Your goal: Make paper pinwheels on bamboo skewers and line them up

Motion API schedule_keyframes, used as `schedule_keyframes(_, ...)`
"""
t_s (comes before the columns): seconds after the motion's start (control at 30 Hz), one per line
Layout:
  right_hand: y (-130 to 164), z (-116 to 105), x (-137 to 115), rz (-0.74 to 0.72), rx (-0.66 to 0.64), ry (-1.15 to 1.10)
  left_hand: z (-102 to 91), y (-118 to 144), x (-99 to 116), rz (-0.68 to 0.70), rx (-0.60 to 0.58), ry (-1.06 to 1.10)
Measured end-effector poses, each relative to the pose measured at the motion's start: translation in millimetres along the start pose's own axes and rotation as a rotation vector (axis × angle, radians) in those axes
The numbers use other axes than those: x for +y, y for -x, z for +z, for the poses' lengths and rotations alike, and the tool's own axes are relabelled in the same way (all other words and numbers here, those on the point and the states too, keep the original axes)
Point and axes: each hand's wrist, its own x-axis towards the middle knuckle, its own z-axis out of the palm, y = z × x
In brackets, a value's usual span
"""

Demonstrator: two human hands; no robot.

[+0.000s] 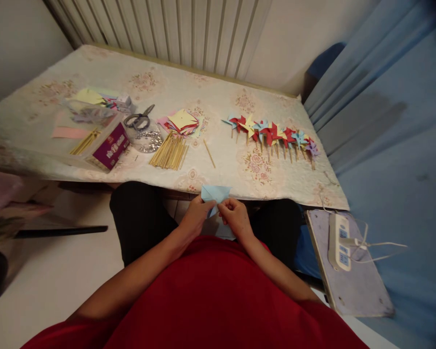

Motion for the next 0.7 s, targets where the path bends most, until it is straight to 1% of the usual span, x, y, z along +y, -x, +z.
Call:
schedule_keyframes(0.2, -2.3, -0.5, 4.5, 0.003, 0.009, -0.014, -2.6, -2.0, -3.0, 0.013, -0.002, 0.0)
schedule_keyframes(0.27, -6.4, -4.4, 10.1, -0.009, 0.073, -0.032, -3.8, -1.9, -3.5, 0.008, -0.006, 0.011)
schedule_keyframes(0.37, -15.4, -14.6, 20.2, -0.019, 0.219, -0.094, -6.0, -2.2, -3.8, -0.004, -0.016, 0.034)
schedule_keyframes(0.43, -21.8, -22.9, 26.0, 0.01, 0.254, -0.182, -7.7, -2.8, -3.3, -0.008, -0.021, 0.041)
schedule_keyframes(0.5, -27.4, -31.5, 29.3, 0.049, 0.236, -0.281, -9.8, -3.6, -1.6, -0.02, -0.033, 0.037)
schedule_keyframes(0.57, -31.8, -40.0, 29.1, 0.049, 0.182, -0.336, -12.3, -4.1, 1.5, -0.05, -0.077, 0.014)
schedule_keyframes(0.63, -35.3, -48.1, 24.7, 0.005, 0.087, -0.325, -15.3, -4.4, 5.6, -0.08, -0.147, -0.044)
schedule_keyframes(0.7, -38.0, -55.1, 16.8, -0.034, -0.052, -0.253, -18.2, -4.7, 9.7, -0.096, -0.212, -0.156)
